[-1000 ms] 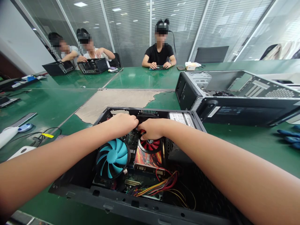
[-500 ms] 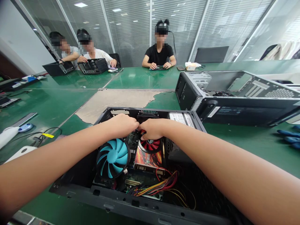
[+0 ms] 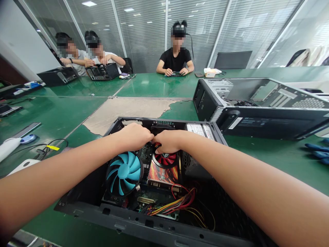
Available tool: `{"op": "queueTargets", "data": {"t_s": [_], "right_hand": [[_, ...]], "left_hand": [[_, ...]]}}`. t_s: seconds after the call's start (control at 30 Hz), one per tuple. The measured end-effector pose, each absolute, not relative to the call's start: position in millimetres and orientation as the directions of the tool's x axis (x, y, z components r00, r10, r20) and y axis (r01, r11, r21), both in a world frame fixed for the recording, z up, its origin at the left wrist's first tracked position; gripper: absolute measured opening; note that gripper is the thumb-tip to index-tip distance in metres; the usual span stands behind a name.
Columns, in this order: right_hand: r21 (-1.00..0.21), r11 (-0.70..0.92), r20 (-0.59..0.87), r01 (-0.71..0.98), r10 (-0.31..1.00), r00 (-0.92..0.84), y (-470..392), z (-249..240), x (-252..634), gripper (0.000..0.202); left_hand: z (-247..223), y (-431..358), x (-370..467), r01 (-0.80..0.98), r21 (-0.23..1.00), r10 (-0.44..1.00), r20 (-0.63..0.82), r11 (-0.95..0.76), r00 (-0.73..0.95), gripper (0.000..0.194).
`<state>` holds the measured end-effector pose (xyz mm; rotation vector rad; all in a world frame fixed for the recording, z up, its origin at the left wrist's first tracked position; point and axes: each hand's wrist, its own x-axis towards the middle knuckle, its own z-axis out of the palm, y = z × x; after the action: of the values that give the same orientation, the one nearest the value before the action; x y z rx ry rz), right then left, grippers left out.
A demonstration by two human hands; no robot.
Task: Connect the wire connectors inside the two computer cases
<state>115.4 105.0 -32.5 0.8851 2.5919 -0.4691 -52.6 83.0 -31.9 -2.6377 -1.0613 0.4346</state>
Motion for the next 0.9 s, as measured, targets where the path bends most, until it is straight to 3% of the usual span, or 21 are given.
{"op": "queueTargets", "data": {"t_s": [0.9], "right_hand": [[-0.202,0.741,-0.450,0.640,0.510,-0.733,106.9,-31.1,117.8,0.052]], "left_hand": [[-32.2,79.1,-50.0,0.636,-0.359,0.709,-0.120,-0.684,0.695,0.019]]}}
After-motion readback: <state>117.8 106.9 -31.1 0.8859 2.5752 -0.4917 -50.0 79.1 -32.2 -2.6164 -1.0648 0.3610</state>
